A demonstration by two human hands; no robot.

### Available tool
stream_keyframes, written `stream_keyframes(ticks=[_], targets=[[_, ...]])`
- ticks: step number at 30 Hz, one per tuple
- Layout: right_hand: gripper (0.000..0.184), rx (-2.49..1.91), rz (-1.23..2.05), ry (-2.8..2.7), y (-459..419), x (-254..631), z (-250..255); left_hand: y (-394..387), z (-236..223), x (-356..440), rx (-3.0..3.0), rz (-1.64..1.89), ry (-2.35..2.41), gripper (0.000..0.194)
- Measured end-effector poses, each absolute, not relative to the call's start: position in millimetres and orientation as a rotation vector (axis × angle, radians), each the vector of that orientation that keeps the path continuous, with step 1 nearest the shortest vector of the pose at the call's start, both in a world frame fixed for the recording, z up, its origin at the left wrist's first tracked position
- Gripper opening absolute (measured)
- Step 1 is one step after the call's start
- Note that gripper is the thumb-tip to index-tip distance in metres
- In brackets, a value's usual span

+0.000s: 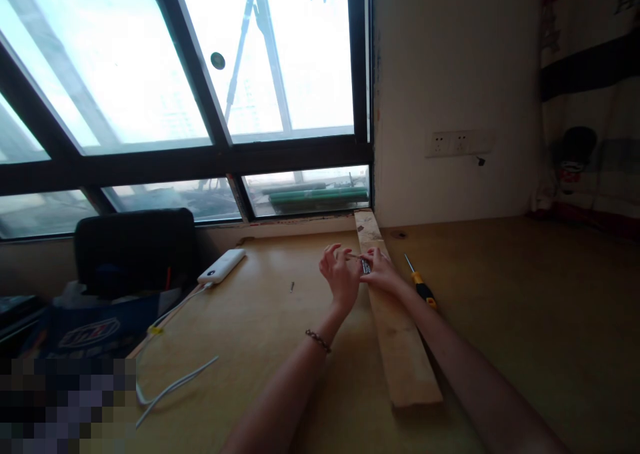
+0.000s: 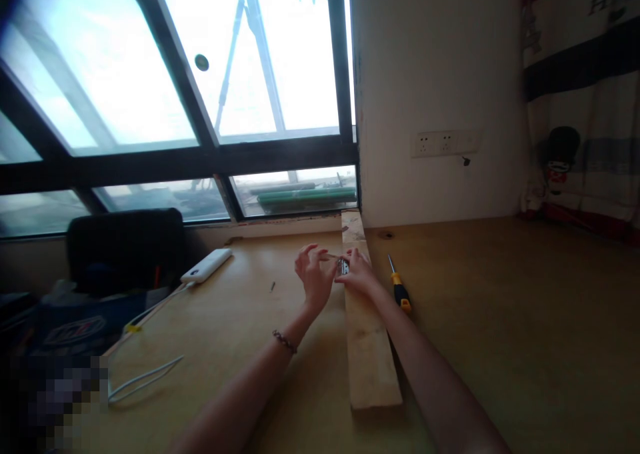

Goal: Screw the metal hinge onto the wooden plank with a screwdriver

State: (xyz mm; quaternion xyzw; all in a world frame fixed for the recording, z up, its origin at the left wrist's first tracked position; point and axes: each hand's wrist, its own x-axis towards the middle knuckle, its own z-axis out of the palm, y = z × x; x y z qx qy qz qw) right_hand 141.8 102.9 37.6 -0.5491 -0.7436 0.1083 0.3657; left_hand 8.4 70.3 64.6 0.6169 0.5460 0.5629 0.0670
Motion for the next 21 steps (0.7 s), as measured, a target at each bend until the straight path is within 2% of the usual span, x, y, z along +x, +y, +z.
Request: stream_keyframes(ticks=[3,10,21], targets=[[0.058,-1.417,0.269,-1.949,104.2,142.4,37.8,78.9,74.5,13.5,2.025,1.525,1.594,0.009],[0.061,-1.423,0.291,-1.942,103.1,141.1,40.6,111.5,69.1,19.8,1.949,1.461,1.62,0.017],[0.07,-1.435,0.253,-1.945,106.5,141.1,36.1,116.2,69.3,14.5,1.847,1.472,1.442,0.016]])
